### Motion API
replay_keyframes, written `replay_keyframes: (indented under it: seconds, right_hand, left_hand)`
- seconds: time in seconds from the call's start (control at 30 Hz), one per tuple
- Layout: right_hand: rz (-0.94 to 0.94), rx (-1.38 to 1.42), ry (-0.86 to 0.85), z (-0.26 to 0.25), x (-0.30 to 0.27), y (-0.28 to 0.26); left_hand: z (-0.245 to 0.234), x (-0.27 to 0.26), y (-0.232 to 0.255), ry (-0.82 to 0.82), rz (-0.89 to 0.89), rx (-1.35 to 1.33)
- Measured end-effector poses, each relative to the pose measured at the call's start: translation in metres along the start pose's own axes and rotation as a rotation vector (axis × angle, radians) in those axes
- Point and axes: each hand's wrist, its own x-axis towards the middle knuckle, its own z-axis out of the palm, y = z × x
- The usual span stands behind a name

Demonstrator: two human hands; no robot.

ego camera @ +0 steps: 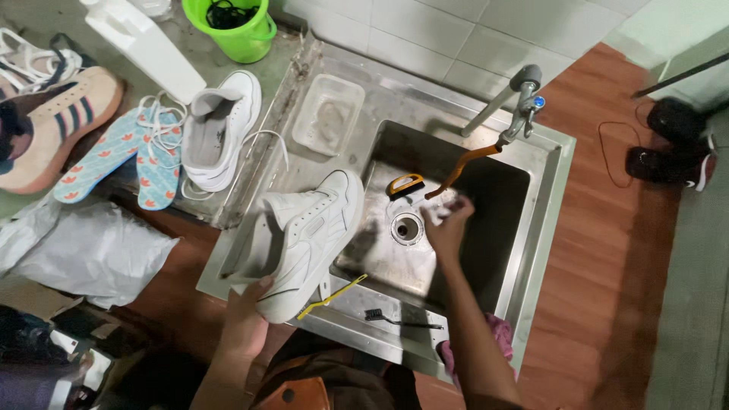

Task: The person scrubs a white sneaker with a yellow brush over a sink, focusing on the sole and upper. The person rinses the shoe under running water and continues scrubbing different areas of the shoe.

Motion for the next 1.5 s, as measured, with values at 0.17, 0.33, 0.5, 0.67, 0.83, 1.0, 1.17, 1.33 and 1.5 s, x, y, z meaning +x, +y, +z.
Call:
replay_keyframes:
  seconds: [0.17, 0.33, 0.5, 0.67, 0.83, 1.0, 1.17, 1.33, 1.5]
  right_hand:
    - [0.223, -0.043, 0.013, -0.011, 0.126, -0.008]
    - [-0.115, -0.338, -0.116, 0.003, 0.18, 0.089]
    - [0.097, -0.517, -0.325, -0.042, 0.127, 0.118]
    - [0.201, -0.567, -0.427, -0.082, 0.069, 0.159]
    - [0.38, -0.709, -0.609, -0.086, 0.005, 0.187]
    - [0.57, -0.456, -0.678, -0.062, -0.036, 0.164]
    - [0.744, 0.077, -0.563, -0.045, -0.072, 0.078]
    - [0.755, 0.364, -0.474, -0.029, -0.093, 0.063]
    - [0.774, 0.476, -0.308, -0.019, -0.101, 0.033]
  left_hand:
    - [0.048, 0.019, -0.037, -0.056, 0.01, 0.235]
    - [0.117, 0.031, -0.071, 0.103, -0.132, 0.407]
    - [0.173, 0.047, -0.091, 0.062, -0.068, 0.466]
    - [0.152, 0.131, -0.158, 0.054, -0.145, 0.69]
    - [0.15, 0.165, -0.2, 0.082, -0.187, 0.734]
    - [0.11, 0.226, -0.263, 0.131, -0.253, 0.57]
    - [0.09, 0.231, -0.278, 0.112, -0.3, 0.679]
    - [0.084, 0.223, -0.272, 0.108, -0.278, 0.663]
    - [0.1, 0.2, -0.253, 0.051, -0.292, 0.706]
